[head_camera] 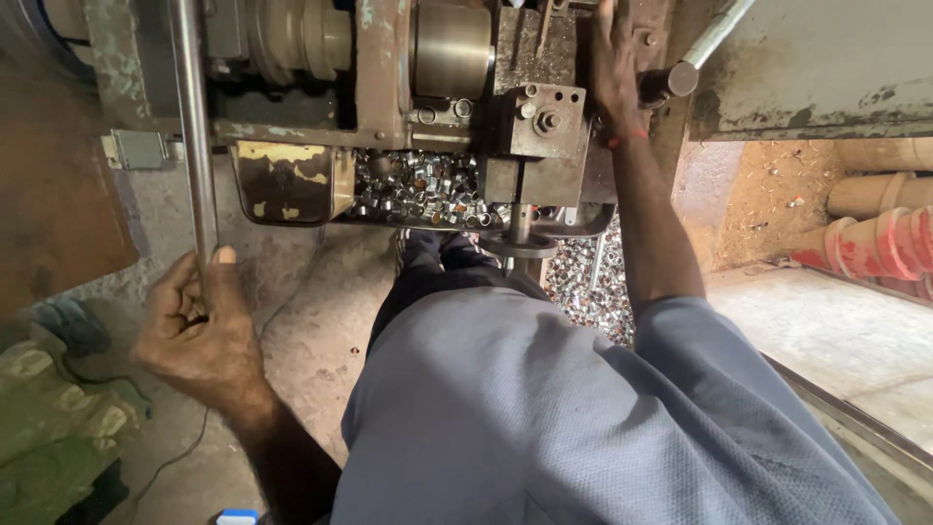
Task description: The person operates a manual metal press machine in a workshop, repeatedly inserting small metal pieces into the press and actuating the lever to process them. They also use a wrench to adjust a bolt on the machine's mechanism and inspect the processed metal parts.
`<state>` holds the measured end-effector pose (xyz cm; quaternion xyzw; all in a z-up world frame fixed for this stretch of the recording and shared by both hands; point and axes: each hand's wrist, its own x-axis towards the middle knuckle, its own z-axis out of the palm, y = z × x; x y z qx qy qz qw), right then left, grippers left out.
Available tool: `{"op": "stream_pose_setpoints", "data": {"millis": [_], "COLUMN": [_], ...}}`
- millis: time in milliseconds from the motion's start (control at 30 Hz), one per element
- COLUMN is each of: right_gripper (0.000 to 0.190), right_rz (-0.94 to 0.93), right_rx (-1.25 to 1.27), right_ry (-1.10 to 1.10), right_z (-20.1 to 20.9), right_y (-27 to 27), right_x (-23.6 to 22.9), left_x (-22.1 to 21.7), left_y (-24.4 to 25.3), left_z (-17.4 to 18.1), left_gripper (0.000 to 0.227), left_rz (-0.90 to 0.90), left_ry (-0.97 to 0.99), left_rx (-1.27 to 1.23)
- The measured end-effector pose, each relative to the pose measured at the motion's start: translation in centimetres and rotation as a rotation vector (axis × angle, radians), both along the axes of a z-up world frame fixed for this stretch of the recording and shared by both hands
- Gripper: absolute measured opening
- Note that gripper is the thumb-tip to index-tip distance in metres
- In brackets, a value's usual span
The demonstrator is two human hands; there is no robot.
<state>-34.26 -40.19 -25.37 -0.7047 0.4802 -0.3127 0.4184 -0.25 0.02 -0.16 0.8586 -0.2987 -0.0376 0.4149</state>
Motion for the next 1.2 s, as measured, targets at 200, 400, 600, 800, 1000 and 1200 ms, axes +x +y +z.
{"op": "stream_pose_setpoints", "data": {"millis": [200, 400, 600, 800, 1000, 1200], "right_gripper": [0.081, 0.067, 0.023, 0.014, 0.041, 0.045], "right_rz": [-0.137, -0.427, -0.545, 0.098, 0.466, 0.452], "right_rx": [0.101, 0.118, -0.077, -0.411, -0.501, -0.328], "right_ry": [0.145, -0.405, -0.459, -0.234, 0.387, 0.704], "right_z": [1.4, 3.6, 8.4, 11.3, 9.0, 2.7], "right_y": [7.7, 11.2, 18.8, 24.5, 23.7, 20.1], "right_x": [-2.1, -2.7, -1.0, 1.1, 9.4, 15.2], "left_x": [0.2, 1.6, 4.5, 5.7, 3.4, 2.7], "left_y": [0.2, 1.2, 3.6, 3.7, 2.3, 1.6], "left_z": [-0.3, -2.2, -4.9, -5.6, -3.3, -1.8], "left_gripper": [0.02, 0.018, 0.027, 0.026, 0.022, 0.019], "left_rz": [-0.026, -0.083, 0.037, -0.004, 0.049, 0.07], "left_ry": [0.021, -0.297, -0.449, -0.346, -0.228, -0.205], "left_rx": [-0.044, -0.084, -0.248, -0.334, -0.345, -0.253]}}
